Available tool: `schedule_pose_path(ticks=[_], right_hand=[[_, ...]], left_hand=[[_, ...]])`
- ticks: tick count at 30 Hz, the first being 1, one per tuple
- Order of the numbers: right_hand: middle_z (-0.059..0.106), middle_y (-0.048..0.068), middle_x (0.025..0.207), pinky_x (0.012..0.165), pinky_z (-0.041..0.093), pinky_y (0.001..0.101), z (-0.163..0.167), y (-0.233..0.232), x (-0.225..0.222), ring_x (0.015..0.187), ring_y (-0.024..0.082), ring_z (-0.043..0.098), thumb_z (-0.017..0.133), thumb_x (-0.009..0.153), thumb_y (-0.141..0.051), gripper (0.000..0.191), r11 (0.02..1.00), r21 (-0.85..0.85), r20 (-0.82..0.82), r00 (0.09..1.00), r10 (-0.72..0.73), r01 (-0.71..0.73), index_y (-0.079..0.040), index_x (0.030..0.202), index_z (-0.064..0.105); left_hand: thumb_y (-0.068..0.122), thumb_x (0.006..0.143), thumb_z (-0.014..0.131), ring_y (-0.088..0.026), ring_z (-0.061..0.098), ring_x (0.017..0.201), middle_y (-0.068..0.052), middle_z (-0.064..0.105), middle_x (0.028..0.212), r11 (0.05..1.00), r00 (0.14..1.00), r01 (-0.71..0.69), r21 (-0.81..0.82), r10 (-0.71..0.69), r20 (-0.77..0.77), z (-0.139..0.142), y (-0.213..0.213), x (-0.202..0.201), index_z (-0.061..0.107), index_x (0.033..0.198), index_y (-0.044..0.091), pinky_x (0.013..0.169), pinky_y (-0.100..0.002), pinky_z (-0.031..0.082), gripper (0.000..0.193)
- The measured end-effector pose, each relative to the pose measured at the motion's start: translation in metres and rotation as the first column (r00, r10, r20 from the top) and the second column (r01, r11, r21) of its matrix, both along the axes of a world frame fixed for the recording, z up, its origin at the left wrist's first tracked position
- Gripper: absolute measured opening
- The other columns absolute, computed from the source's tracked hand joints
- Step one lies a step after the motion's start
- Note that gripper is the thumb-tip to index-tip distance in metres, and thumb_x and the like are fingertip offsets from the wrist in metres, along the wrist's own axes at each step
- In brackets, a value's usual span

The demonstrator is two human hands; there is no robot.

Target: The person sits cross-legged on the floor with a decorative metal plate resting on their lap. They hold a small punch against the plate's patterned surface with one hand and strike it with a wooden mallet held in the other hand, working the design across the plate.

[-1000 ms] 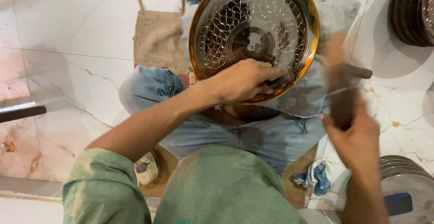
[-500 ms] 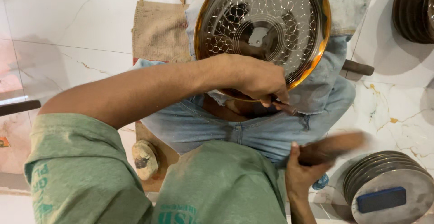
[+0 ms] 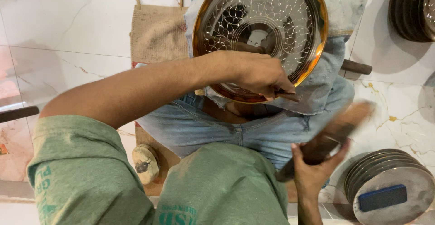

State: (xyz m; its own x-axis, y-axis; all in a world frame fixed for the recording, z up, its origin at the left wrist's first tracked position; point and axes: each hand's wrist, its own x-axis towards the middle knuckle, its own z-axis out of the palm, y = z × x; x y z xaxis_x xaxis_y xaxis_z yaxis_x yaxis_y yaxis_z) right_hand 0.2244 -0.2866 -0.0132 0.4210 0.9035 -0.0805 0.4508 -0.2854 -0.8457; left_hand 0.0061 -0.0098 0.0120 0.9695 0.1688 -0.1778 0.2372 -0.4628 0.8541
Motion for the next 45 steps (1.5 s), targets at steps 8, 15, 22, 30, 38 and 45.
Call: schedule_pose_path(ticks=[8,15,22,30,38,45], right_hand=[[0.064,0.015,0.107,0.082,0.063,0.0403,-0.011,0.006,0.004,0.092,0.025,0.069,0.079,0.093,-0.001,0.083,0.994,-0.102,0.037,0.998,0.051,-0.047,-0.011,0.152,0.022],[0.060,0.014,0.105,0.076,0.061,0.0375,0.006,0.037,0.008,0.086,0.024,0.066,0.076,0.087,-0.005,0.090,0.999,0.010,-0.294,0.955,-0.037,0.042,-0.009,0.157,0.020],[0.060,0.015,0.107,0.078,0.058,0.0423,0.014,0.057,0.023,0.089,0.026,0.065,0.082,0.086,0.000,0.101,0.983,-0.069,-0.054,0.984,0.168,-0.171,-0.011,0.164,0.020],[0.054,0.008,0.126,0.098,0.054,0.0334,0.018,0.094,0.014,0.102,0.014,0.060,0.084,0.090,-0.002,0.099,0.981,0.092,-0.190,0.964,0.187,-0.173,-0.007,0.166,0.021],[0.068,0.027,0.130,0.096,0.054,0.0495,0.016,0.176,-0.007,0.115,0.046,0.068,0.091,0.084,-0.006,0.101,0.897,0.044,0.507,0.783,0.360,-0.441,-0.008,0.164,0.031],[0.062,0.030,0.140,0.101,0.056,0.0456,0.044,0.174,0.003,0.126,0.039,0.067,0.089,0.081,0.002,0.105,0.834,0.145,0.573,0.732,0.368,-0.532,-0.007,0.164,0.026]], left_hand=[[0.015,0.087,0.073,-0.025,0.074,0.086,-0.004,0.077,0.090,0.998,0.998,0.058,0.007,-0.058,0.033,-0.003,0.002,0.000,0.071,0.114,0.013,0.075,-0.044,0.054,0.027],[0.012,0.080,0.077,-0.032,0.071,0.097,-0.010,0.076,0.105,0.988,0.974,-0.156,0.020,0.150,0.169,-0.013,-0.005,-0.014,0.069,0.121,0.011,0.081,-0.045,0.053,0.042],[0.012,0.080,0.078,-0.037,0.069,0.103,-0.014,0.074,0.114,0.950,0.889,-0.300,0.085,0.246,0.386,-0.028,-0.012,-0.022,0.066,0.127,0.005,0.085,-0.047,0.055,0.049],[0.013,0.098,0.075,-0.020,0.077,0.096,-0.009,0.074,0.105,0.282,0.196,-0.923,-0.264,0.931,0.307,-0.016,-0.059,-0.049,0.053,0.131,0.003,0.085,-0.033,0.062,0.040],[0.007,0.098,0.076,-0.019,0.073,0.093,-0.010,0.068,0.104,0.121,0.057,-0.985,-0.123,0.901,0.431,-0.030,-0.099,-0.033,0.055,0.126,0.003,0.082,-0.031,0.060,0.035],[0.006,0.096,0.078,-0.020,0.074,0.088,-0.009,0.070,0.100,0.084,0.009,-0.973,-0.213,0.944,0.331,-0.032,-0.105,-0.009,0.056,0.122,0.003,0.080,-0.032,0.060,0.034]])
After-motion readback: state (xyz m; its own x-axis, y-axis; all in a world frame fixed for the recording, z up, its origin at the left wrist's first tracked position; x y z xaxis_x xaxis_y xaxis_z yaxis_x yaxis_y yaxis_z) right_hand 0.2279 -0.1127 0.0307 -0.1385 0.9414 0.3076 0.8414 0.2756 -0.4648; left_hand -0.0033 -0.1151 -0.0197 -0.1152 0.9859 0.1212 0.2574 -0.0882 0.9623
